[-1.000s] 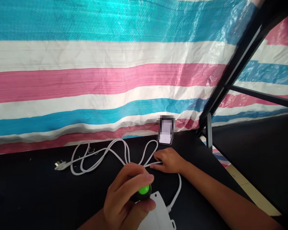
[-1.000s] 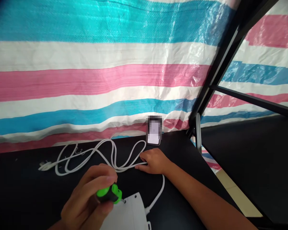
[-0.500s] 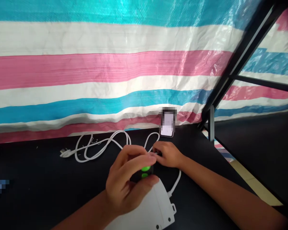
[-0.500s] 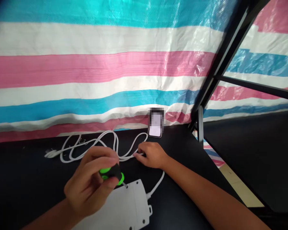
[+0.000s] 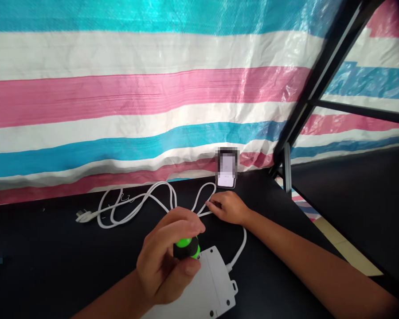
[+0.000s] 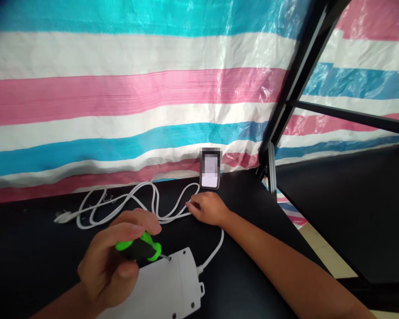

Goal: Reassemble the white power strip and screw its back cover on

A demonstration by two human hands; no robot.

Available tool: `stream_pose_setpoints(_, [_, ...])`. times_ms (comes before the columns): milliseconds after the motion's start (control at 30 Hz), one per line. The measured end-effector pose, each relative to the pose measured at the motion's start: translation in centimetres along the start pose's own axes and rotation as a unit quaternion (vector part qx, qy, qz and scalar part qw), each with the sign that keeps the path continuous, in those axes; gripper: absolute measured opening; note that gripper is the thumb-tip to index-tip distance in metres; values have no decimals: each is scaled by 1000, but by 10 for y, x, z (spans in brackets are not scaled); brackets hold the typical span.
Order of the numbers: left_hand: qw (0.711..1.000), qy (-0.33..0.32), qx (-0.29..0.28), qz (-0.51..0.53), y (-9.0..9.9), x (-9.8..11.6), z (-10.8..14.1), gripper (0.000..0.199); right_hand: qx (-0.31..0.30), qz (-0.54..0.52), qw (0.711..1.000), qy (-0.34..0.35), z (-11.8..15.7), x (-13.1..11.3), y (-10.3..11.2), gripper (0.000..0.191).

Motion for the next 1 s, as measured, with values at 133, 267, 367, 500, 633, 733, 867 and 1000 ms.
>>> stream_pose_setpoints(133, [998, -6, -1, -62, 0, 4, -5, 24, 1, -5, 1000, 2, -1, 3, -1, 35])
stream_pose_setpoints(267, [998, 14, 1, -69, 2, 5, -1, 28, 7, -20, 1000, 4, -1, 2, -3, 33])
stream_pose_setpoints(367, [997, 24, 7, -73, 3, 5, 2, 30, 43, -35, 998, -6, 1, 1, -2, 32])
stream_pose_setpoints(500, [997, 30, 8, -74, 4, 4, 2, 32, 213, -53, 971, -90, -1, 18, 10, 20])
stream_pose_setpoints(633, [997, 26, 10, -76, 3, 2, 1, 32, 375, -102, 895, -220, -8, 58, 23, 56])
stream_pose_setpoints(733, [997, 25, 7, -75, 4, 2, 2, 33, 348, -169, 883, -264, -14, 81, 21, 59])
stream_pose_setpoints(867, [998, 31, 1, -55, 3, 3, 3, 37, 285, -198, 900, -262, -16, 85, 14, 51])
stream_pose_setpoints(1000, [1000, 11, -2, -11, 0, 2, -1, 32, 246, -187, 913, -266, -16, 82, 11, 47])
Point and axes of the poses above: each hand's wrist, its own z-axis away from the middle knuckle, its own y-axis out of the back of the hand, x = y × z, the point moved 1 cm from there along -z, towards the middle knuckle, and after that the axes turned 4 degrees about -y, right-handed, at the moved point
